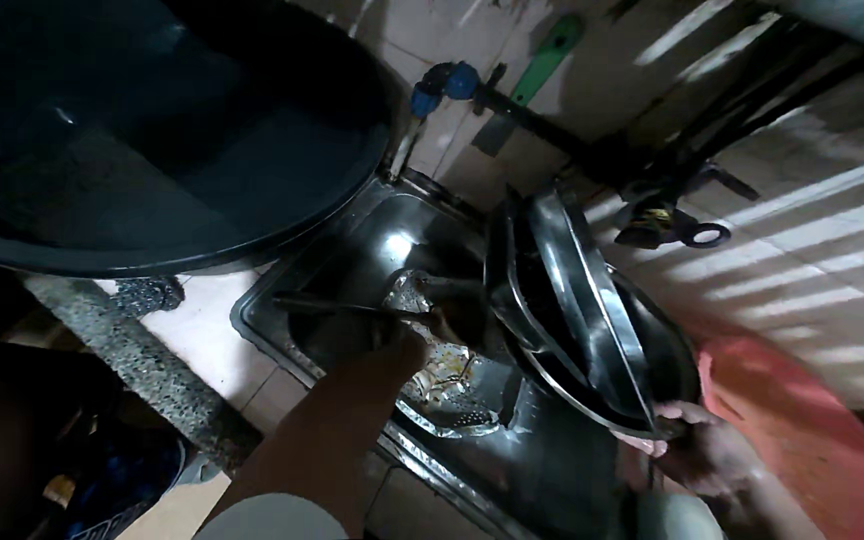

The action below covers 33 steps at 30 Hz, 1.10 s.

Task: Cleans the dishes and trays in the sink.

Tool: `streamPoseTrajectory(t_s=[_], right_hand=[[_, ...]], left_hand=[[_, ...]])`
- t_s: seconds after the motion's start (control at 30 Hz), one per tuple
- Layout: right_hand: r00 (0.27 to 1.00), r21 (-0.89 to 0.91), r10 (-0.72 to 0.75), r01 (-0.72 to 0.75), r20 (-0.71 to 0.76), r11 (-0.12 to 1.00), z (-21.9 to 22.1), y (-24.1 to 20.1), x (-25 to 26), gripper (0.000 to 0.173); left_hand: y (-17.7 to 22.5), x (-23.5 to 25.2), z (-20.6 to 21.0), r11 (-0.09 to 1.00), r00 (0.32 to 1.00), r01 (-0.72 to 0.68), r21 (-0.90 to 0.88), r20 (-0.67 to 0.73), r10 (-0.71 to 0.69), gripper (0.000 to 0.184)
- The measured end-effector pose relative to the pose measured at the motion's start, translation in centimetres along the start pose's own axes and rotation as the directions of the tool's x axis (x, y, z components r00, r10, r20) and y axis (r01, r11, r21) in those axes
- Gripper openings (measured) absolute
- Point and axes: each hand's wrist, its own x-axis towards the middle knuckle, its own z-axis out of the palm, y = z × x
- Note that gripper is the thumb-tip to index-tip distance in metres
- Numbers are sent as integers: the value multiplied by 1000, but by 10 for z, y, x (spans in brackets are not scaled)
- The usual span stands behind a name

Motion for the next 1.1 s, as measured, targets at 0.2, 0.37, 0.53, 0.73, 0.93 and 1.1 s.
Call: streamPoseTrajectory(t_s=[0.2, 0.37, 0.53, 0.73, 0.93, 1.1], right_hand=[[999, 14, -15, 16, -45, 1000, 7, -3, -6, 33], [999, 49, -1, 4, -48, 999, 8, -6, -7, 37], [1000, 84, -3, 4, -6, 996, 4, -4, -4, 38], [1000, 111, 13, -10, -20, 994, 5, -6, -5, 35], [1000, 88, -4, 6, -26, 996, 7, -5, -6, 34], [999, 97, -17, 21, -39, 995, 9, -5, -8, 33]], left_hand=[[2, 31, 43, 996, 994, 79, 41, -74, -76, 36], [-16, 39, 44, 1000, 983, -6, 10, -185, 8, 40], [-27, 49, 0, 972, 989, -145, -188, 17, 150, 31], [-28, 34, -10, 583, 884, -104, -805, 194, 425, 46], [-24, 16, -16, 301, 875, -17, -954, 131, 465, 41], [-18, 21, -20, 284, 911, 58, -957, 167, 377, 23]])
